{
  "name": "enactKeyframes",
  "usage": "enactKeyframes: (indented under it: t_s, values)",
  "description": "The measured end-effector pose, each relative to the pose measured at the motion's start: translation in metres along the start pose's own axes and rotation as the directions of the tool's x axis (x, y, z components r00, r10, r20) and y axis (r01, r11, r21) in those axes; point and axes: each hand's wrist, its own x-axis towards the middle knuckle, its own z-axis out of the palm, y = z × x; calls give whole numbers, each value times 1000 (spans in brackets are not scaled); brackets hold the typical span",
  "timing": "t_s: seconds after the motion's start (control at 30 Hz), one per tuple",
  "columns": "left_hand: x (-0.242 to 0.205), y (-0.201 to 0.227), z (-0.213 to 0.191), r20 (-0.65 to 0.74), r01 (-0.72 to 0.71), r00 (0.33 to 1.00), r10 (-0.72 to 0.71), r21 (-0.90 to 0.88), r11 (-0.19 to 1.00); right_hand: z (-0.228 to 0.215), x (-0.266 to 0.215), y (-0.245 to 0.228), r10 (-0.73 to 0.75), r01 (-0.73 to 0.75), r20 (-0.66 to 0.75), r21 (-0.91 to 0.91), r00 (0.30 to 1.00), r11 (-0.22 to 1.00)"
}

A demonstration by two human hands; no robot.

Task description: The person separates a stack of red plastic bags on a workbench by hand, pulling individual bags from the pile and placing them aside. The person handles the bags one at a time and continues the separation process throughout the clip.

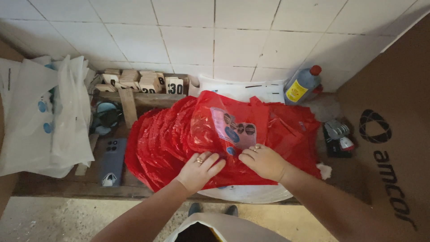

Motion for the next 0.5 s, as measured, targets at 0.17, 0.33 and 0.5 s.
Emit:
enactKeyframes:
  t_s: [0.17, 0.33, 0.5]
  values:
    - [20, 13, -28, -83, 62, 995, -51, 132, 989, -7, -10, 7, 188, -230, 212, 194, 959, 954]
    - [98, -1, -81, 543, 118, 828, -142, 79, 990, -28, -6, 16, 266, -305, 202, 195, 943, 932]
    - [45, -12, 37, 607, 284, 718, -340, 191, 940, -57, -24, 29, 416, -524, 382, 241, 825, 817]
